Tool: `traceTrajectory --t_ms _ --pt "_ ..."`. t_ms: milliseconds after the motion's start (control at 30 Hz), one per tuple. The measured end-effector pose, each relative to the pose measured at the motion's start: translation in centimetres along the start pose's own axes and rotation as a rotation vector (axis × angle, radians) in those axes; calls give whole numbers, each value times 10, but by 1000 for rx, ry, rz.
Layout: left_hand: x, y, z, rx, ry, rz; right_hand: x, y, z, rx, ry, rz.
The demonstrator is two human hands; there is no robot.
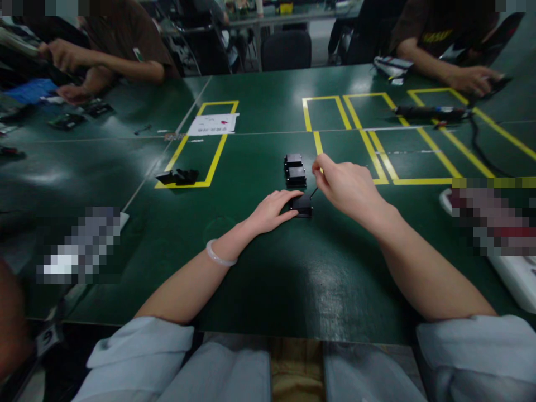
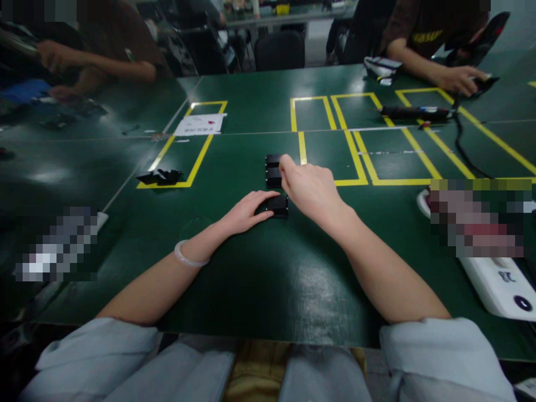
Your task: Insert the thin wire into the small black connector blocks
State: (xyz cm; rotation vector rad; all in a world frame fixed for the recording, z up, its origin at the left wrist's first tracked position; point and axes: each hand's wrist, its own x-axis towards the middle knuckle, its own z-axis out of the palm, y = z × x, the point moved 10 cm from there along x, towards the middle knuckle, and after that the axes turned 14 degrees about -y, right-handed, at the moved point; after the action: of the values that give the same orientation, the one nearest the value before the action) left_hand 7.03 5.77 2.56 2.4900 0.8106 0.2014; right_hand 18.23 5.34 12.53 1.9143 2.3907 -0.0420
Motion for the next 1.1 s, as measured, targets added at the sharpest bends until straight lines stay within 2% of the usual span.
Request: traceTrajectory --t_ms 1100 --pt "1 0 0 3 4 6 -2 -2 -2 23 25 -23"
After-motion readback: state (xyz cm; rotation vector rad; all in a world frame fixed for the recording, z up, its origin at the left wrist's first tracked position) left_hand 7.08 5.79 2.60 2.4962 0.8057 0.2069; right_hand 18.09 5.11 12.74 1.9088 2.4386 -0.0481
